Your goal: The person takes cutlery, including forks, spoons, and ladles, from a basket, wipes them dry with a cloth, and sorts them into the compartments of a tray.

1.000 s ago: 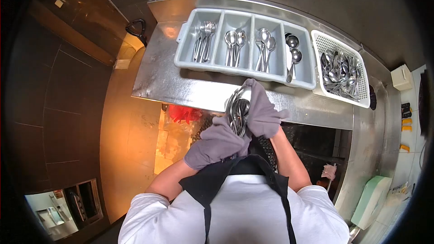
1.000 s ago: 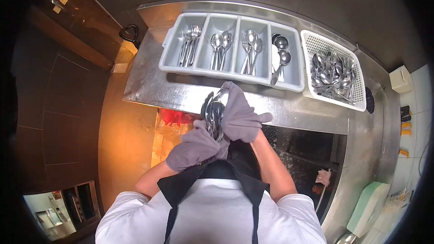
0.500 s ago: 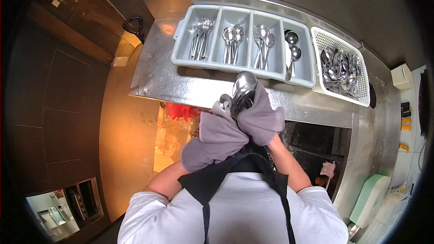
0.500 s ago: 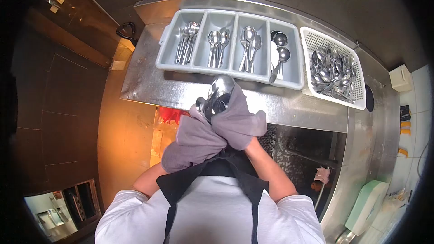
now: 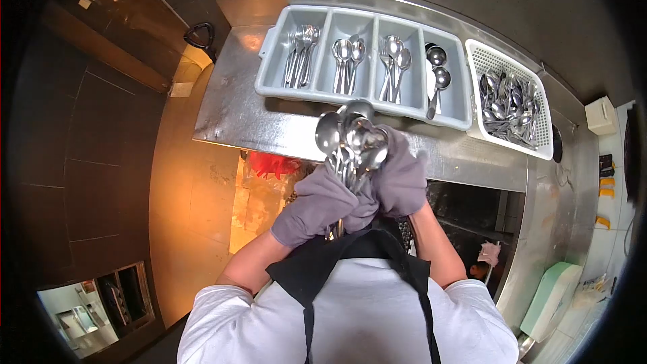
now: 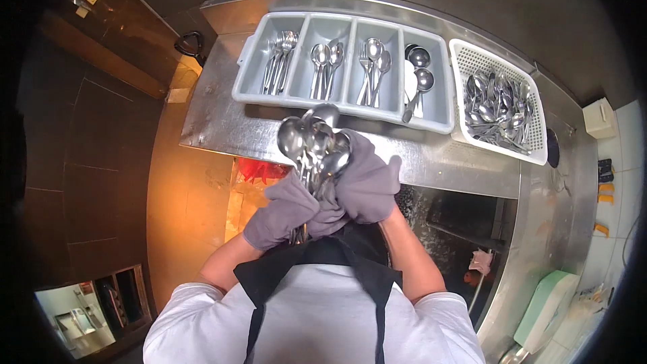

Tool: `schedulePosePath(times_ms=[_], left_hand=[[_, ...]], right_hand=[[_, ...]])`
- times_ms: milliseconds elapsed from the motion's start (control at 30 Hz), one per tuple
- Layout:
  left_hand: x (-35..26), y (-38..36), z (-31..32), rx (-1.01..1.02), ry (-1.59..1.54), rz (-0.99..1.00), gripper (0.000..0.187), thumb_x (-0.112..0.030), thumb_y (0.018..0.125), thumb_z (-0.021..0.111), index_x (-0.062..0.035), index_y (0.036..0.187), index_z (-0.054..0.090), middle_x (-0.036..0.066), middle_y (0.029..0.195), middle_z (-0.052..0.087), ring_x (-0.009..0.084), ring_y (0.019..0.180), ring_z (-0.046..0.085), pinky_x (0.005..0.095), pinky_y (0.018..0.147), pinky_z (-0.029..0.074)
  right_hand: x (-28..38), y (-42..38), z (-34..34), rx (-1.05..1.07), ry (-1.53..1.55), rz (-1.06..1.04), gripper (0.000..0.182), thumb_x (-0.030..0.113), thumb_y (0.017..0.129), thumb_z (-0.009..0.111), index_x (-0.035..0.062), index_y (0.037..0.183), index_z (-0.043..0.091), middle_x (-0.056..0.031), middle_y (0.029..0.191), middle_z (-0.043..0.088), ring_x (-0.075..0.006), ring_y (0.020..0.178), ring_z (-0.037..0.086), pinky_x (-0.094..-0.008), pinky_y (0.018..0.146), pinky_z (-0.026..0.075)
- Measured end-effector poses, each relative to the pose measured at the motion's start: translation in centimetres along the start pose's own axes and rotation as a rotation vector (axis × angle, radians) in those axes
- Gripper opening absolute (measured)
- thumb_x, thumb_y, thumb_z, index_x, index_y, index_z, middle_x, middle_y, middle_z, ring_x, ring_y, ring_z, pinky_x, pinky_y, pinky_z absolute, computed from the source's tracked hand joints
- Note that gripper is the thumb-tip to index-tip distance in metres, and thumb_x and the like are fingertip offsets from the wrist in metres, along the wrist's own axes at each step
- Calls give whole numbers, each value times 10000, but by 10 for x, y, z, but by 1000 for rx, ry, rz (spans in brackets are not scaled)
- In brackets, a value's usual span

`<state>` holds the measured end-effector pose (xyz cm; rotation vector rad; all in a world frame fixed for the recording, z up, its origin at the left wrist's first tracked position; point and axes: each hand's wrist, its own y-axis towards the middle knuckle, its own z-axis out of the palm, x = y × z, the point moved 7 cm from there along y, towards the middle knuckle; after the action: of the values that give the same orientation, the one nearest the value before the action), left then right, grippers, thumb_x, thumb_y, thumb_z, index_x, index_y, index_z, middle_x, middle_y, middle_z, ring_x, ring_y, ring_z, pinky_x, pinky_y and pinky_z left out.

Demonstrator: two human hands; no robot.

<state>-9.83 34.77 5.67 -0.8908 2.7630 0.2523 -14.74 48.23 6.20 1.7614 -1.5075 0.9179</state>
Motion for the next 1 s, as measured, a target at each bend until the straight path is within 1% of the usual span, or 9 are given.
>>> schedulePosePath(times_ms=[67,200,300,367,467,533,633,733,1000], left_hand=[[-4,12,-24,198,729,-41,105,-128,694,663,-24,708,673,110,666,619,223,669,646,366,558,484],[-8,8,-39,-260,-85,161,73,-111,741,655,-39,732,665,98,720,641,214,680,647,339,577,505],[11,-9,-46,-588,-717,289,55,-99,776,650,-51,750,659,90,761,658,208,689,647,319,591,521],[17,-17,-29,-474,-715,172,55,-98,786,650,-50,773,672,87,786,671,222,715,657,327,627,535],[14,-20,-7,-155,-434,7,62,-88,786,658,-52,821,694,81,814,681,224,764,673,328,687,549],[15,-27,5,-150,-407,-45,77,-77,768,668,-55,833,702,75,812,682,222,785,682,329,712,554],[19,-33,6,-448,-671,14,88,-64,721,689,-53,808,700,73,786,681,224,776,689,339,720,556],[19,-29,-20,-559,-776,72,90,-60,715,692,-48,804,699,75,780,682,226,766,690,338,715,556],[22,-14,-60,-611,-862,103,96,-51,699,701,-35,793,697,80,763,685,229,740,692,337,702,558]], right_hand=[[-7,3,5,-46,139,113,259,229,864,606,29,1027,631,-130,988,646,-254,923,615,-364,812,483],[-12,13,11,-92,119,233,264,229,873,600,24,1037,628,-129,1008,644,-247,932,611,-360,827,480],[2,13,9,-66,-228,-128,294,209,844,596,22,1070,613,-113,1028,641,-236,927,612,-349,850,478],[4,17,5,-38,102,14,281,173,797,658,50,1045,609,-40,1064,641,-198,1003,600,-353,939,456],[34,5,-13,-36,-196,-224,265,159,794,672,41,1023,608,-68,999,647,-199,960,614,-326,893,479],[-11,5,3,-123,404,100,305,130,760,721,21,1017,598,-84,940,653,-184,910,631,-290,813,494],[5,7,-2,-267,118,36,343,156,783,707,-1,1061,582,-93,926,663,-198,881,648,-289,763,506],[42,14,-9,64,-427,44,318,199,839,610,4,1088,581,-141,943,666,-283,885,653,-327,768,514],[-5,18,15,36,339,52,248,187,744,676,61,956,651,-100,889,678,-276,854,649,-331,768,511]])
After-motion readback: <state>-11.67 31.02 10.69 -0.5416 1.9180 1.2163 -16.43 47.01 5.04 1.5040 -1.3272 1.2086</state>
